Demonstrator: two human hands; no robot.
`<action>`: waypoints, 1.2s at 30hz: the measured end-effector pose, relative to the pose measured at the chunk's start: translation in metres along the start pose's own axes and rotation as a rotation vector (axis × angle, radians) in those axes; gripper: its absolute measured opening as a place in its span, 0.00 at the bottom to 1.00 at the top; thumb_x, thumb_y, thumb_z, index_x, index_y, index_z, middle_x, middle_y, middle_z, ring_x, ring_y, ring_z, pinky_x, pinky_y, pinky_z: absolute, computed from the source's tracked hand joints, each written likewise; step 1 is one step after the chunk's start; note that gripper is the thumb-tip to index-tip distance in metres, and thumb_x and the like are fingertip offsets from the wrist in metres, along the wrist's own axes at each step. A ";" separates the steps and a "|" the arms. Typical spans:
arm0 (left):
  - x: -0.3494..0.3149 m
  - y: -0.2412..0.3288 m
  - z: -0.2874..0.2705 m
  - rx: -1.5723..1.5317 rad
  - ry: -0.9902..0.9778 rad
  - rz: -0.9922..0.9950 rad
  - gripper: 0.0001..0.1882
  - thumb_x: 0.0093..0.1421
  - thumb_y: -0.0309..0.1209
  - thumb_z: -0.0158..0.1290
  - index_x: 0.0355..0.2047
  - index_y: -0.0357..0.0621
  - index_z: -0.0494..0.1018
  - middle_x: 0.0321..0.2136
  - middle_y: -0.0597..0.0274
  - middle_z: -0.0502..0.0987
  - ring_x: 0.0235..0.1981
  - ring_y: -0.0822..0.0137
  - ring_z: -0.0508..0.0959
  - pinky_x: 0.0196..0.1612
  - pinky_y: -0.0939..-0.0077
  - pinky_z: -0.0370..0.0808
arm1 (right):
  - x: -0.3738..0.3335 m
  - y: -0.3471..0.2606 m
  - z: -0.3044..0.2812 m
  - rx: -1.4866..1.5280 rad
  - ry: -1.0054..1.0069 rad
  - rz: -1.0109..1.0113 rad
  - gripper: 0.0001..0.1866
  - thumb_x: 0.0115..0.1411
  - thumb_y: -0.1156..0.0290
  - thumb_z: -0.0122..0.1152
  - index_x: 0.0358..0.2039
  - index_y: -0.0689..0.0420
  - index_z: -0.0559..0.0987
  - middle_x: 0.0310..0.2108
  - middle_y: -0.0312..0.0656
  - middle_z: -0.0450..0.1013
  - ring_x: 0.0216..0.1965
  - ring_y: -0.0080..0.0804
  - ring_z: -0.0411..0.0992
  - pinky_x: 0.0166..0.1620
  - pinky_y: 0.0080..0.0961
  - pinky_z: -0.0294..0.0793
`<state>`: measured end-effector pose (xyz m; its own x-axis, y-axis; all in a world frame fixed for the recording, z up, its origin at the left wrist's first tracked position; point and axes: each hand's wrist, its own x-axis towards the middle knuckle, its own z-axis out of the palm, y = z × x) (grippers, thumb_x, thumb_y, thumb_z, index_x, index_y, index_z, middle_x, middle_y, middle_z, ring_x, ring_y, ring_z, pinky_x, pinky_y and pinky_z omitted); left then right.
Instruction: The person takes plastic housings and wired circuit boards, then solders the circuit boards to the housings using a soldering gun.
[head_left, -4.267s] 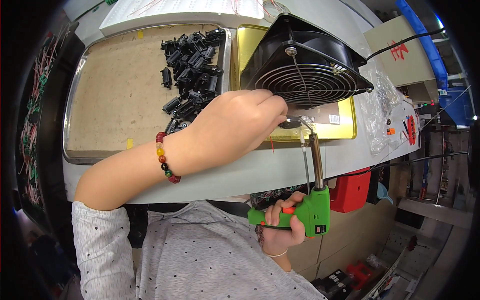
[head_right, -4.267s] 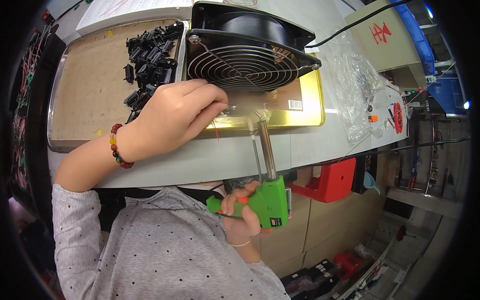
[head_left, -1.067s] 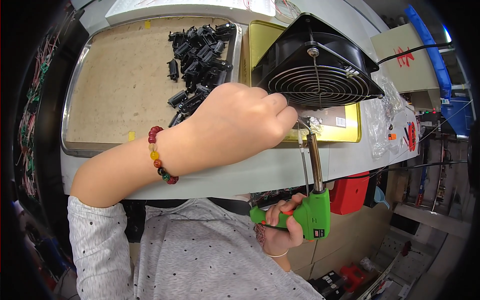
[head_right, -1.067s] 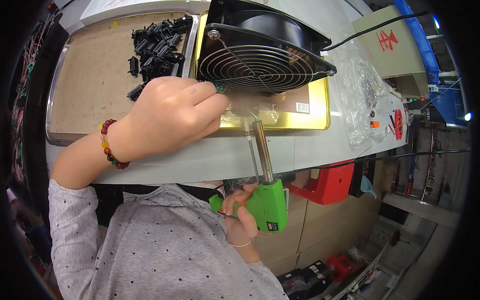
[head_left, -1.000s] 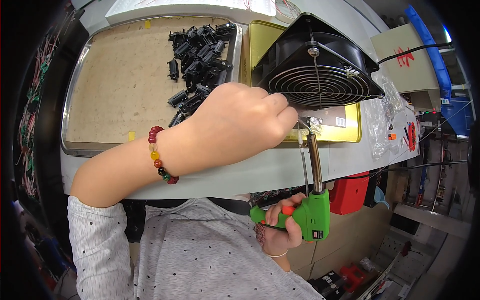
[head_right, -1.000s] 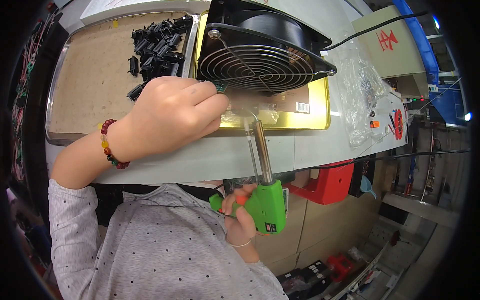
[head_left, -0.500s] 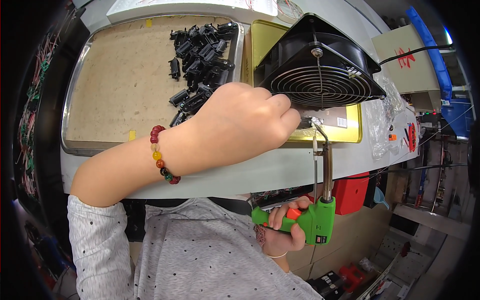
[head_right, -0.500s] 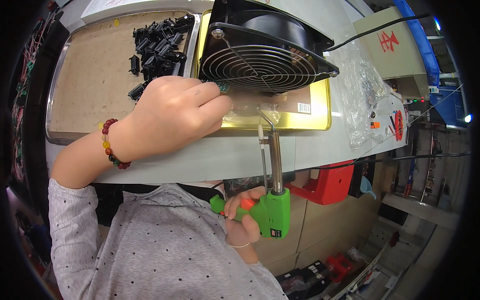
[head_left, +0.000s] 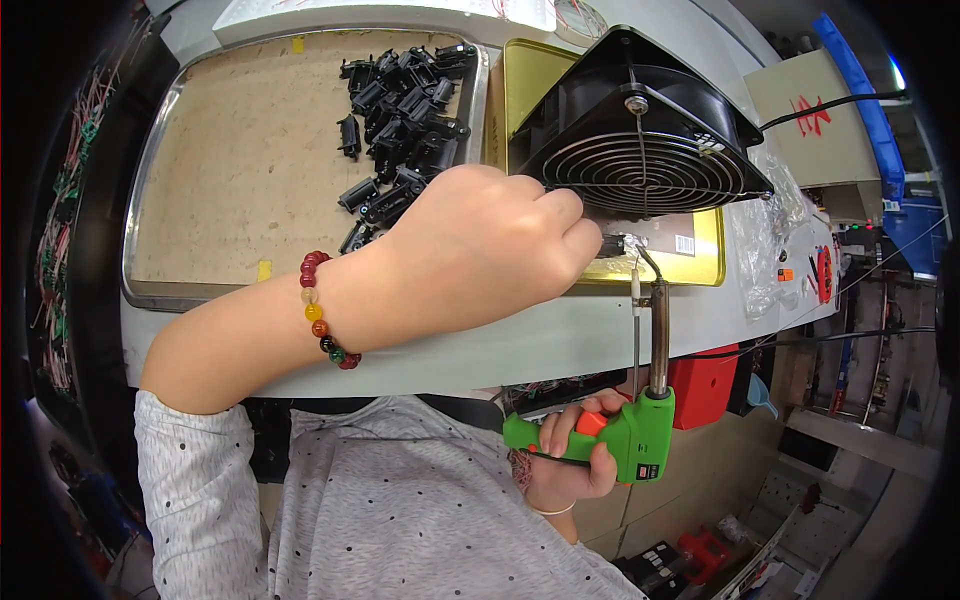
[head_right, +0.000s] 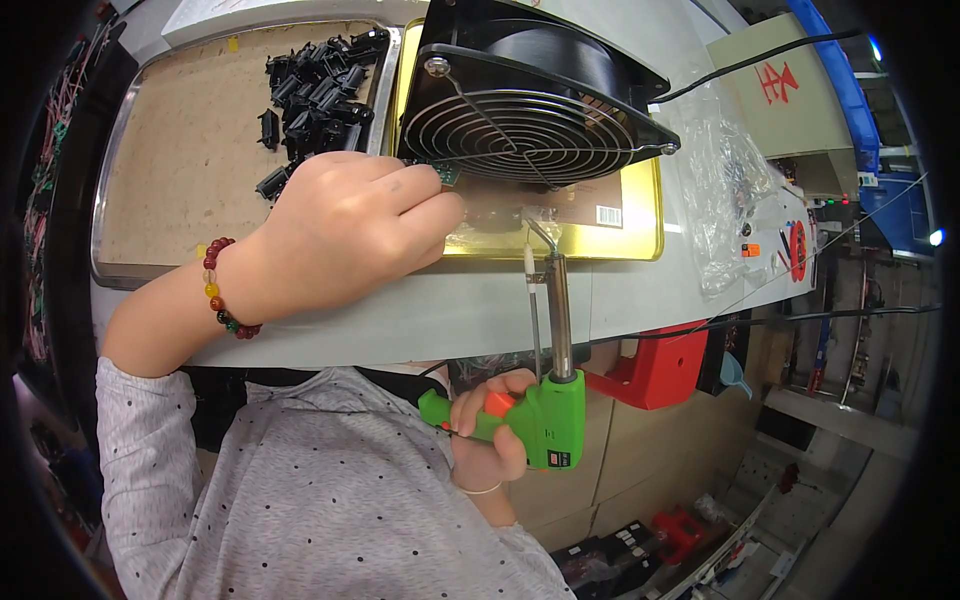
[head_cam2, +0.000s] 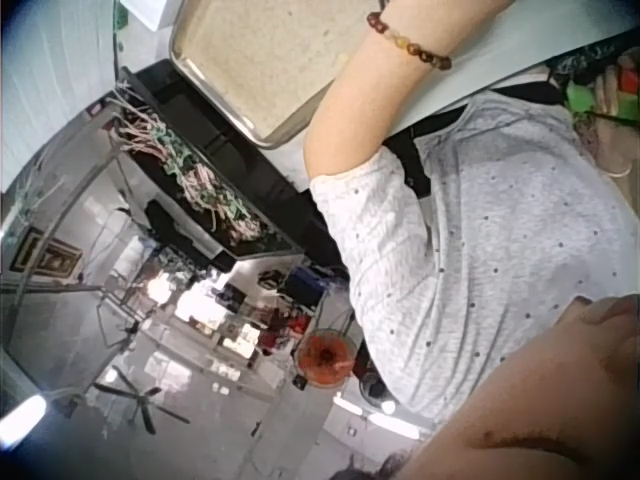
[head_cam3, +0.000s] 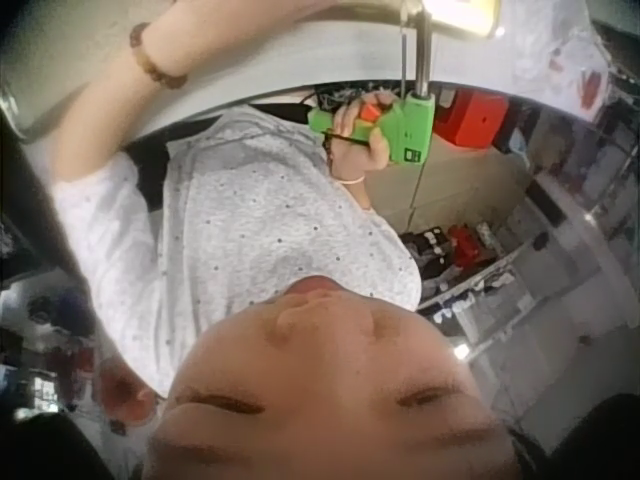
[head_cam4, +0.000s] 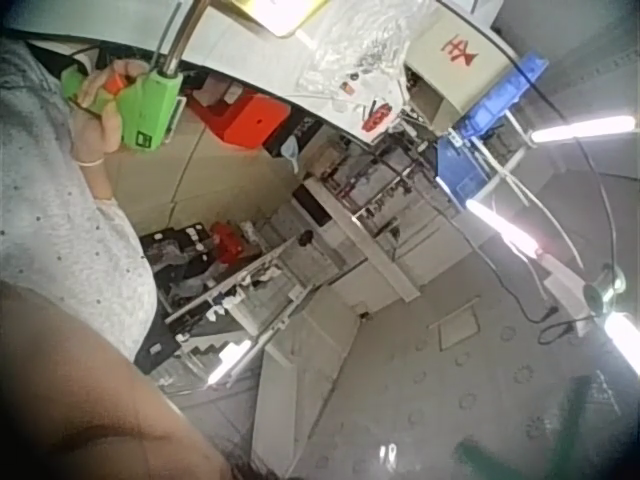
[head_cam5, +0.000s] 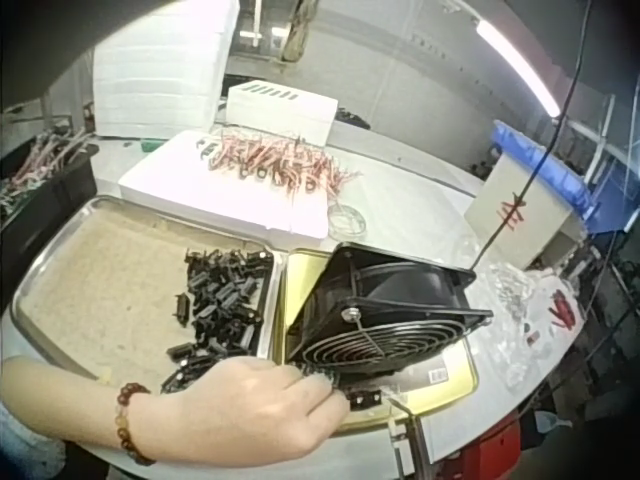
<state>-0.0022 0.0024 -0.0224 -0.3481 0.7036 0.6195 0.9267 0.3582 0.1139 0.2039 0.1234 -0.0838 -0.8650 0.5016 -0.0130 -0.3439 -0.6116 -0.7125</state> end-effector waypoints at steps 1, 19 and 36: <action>0.000 0.000 0.000 0.001 0.003 0.003 0.08 0.37 0.26 0.55 0.16 0.44 0.65 0.14 0.66 0.64 0.14 0.70 0.70 0.16 0.78 0.67 | 0.000 0.000 0.000 -0.001 0.000 0.000 0.25 0.45 0.67 0.56 0.44 0.64 0.64 0.41 0.42 0.64 0.17 0.28 0.63 0.21 0.26 0.62; 0.013 0.020 -0.039 -0.364 -0.135 -0.332 0.11 0.47 0.32 0.57 0.26 0.42 0.67 0.16 0.61 0.69 0.18 0.60 0.71 0.22 0.72 0.68 | 0.004 -0.002 -0.002 -0.029 -0.012 -0.061 0.24 0.47 0.67 0.52 0.44 0.63 0.63 0.41 0.42 0.63 0.15 0.26 0.60 0.18 0.21 0.60; 0.025 -0.030 -0.201 -0.535 -0.177 -0.566 0.17 0.56 0.39 0.50 0.25 0.34 0.71 0.15 0.63 0.69 0.19 0.75 0.71 0.23 0.82 0.68 | 0.000 -0.007 -0.006 0.260 -0.143 -0.013 0.25 0.50 0.70 0.51 0.48 0.63 0.60 0.44 0.42 0.61 0.16 0.24 0.59 0.19 0.20 0.59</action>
<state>-0.0105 -0.1144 0.1456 -0.7620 0.6060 0.2281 0.5287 0.3790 0.7595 0.2081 0.1314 -0.0827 -0.8961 0.4309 0.1068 -0.4216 -0.7509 -0.5083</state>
